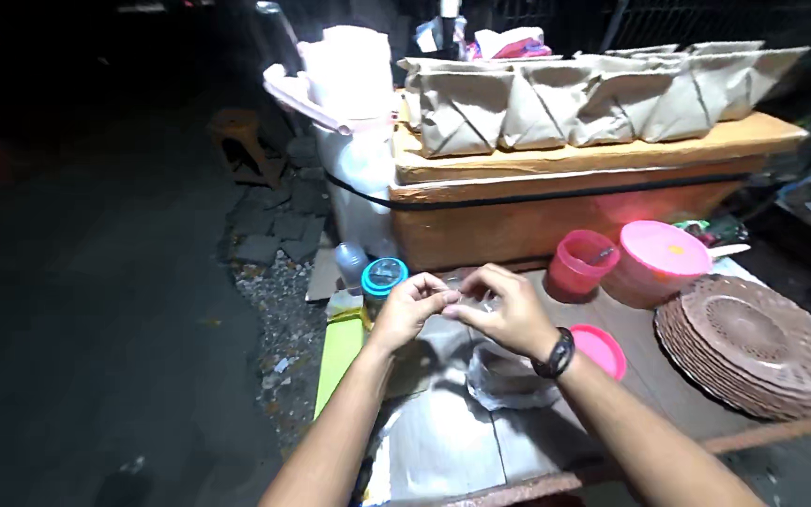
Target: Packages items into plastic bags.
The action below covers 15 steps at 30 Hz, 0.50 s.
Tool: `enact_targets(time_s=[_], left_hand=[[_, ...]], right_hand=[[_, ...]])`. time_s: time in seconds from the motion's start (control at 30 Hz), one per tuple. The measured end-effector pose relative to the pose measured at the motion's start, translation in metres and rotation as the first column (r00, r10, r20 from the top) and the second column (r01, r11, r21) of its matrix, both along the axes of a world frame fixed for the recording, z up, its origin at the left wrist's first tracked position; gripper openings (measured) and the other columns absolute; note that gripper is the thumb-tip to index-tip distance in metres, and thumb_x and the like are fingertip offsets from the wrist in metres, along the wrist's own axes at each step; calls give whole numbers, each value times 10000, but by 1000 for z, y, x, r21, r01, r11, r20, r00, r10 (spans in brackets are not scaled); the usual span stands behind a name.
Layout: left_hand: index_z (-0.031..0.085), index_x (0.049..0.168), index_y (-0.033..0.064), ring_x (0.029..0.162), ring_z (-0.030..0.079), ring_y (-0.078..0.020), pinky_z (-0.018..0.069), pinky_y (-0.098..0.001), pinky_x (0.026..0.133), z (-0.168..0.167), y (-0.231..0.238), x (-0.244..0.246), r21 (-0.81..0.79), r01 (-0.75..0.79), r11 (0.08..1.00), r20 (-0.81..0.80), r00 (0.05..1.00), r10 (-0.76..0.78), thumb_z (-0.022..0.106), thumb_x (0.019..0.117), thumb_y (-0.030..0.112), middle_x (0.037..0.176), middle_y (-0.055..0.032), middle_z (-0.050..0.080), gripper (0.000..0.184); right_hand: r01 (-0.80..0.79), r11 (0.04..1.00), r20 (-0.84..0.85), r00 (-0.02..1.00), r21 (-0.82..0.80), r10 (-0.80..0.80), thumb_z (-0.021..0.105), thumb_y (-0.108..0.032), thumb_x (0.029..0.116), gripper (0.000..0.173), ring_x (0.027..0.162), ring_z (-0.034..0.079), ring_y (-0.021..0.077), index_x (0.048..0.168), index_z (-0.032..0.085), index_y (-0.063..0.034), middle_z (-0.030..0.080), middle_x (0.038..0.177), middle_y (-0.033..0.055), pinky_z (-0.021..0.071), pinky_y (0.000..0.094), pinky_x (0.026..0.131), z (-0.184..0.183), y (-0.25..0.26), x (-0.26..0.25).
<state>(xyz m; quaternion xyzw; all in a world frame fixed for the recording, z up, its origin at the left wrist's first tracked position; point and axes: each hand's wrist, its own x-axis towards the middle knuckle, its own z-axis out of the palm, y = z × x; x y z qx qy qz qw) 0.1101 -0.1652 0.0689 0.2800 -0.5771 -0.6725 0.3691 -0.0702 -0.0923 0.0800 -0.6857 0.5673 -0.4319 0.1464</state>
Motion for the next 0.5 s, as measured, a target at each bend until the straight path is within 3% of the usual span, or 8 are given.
enact_targets(time_s=[0.03, 0.07, 0.13, 0.23, 0.3, 0.37, 0.43, 0.5], left_hand=[[633, 881, 63, 717, 652, -71, 569, -246, 720, -1, 4, -8, 102, 56, 993, -34, 998, -53, 642, 953, 16, 785, -6, 688, 86], [627, 839, 91, 697, 649, -61, 570, -238, 705, -4, 8, -16, 163, 109, 981, -57, 993, -101, 635, 957, 39, 760, 4, 686, 129], [613, 785, 140, 689, 638, -50, 560, -226, 696, -12, 10, -29, 184, 185, 965, -108, 980, -167, 651, 930, 56, 750, 19, 675, 172], [636, 753, 186, 822, 673, -81, 576, -258, 795, -27, 12, -39, 119, 240, 964, -189, 958, -215, 723, 887, 71, 886, 5, 714, 197], [637, 756, 194, 841, 699, -92, 575, -264, 809, -31, 18, -49, 101, 297, 949, -228, 936, -269, 755, 883, 101, 896, -16, 746, 197], [632, 805, 206, 840, 708, -99, 577, -287, 846, -30, 21, -62, 115, 419, 900, -260, 888, -380, 749, 887, 159, 864, -6, 743, 150], [571, 949, 208, 756, 641, -72, 556, -269, 768, -30, 24, -75, 92, 475, 875, -233, 865, -444, 738, 876, 172, 802, 40, 656, 187], [488, 1058, 158, 700, 591, -79, 559, -287, 697, -26, 29, -97, 0, 334, 943, -27, 942, -333, 713, 860, 91, 798, 34, 586, 308]], right_hand=[[-103, 983, 192, 979, 154, 72, 802, -341, 880, 332, 786, 658, 84, 987, 718, -39, 701, 882, 22, 571, 290, 744, -3, 3, 0], [-211, 955, 376, 919, 207, 121, 799, -245, 890, 262, 739, 670, 80, 965, 701, -14, 708, 844, 28, 587, 275, 711, -7, 6, -4], [-312, 940, 532, 824, 140, 195, 715, -126, 944, 144, 722, 671, 85, 924, 669, 9, 692, 807, 32, 594, 279, 708, -15, 15, -17], [-113, 989, 485, 873, 91, 55, 633, -82, 974, 123, 683, 666, 100, 883, 636, 2, 662, 767, 37, 602, 300, 682, -26, 34, -42], [58, 994, 418, 904, 95, -92, 651, -96, 929, 97, 640, 609, 91, 852, 614, -52, 639, 752, 20, 532, 278, 601, -34, 45, -54], [72, 991, 479, 870, 110, -117, 654, -64, 888, 68, 654, 592, 85, 865, 590, -60, 650, 795, 23, 503, 262, 582, -36, 54, -62], [-42, 982, 686, 720, 187, -100, 581, -15, 917, 78, 673, 608, 74, 937, 545, -82, 664, 816, 0, 523, 255, 605, -33, 61, -75], [-206, 965, 837, 547, 161, -22, 480, -15, 889, 154, 695, 597, 60, 960, 520, -146, 626, 779, -42, 525, 253, 654, -33, 62, -96]])
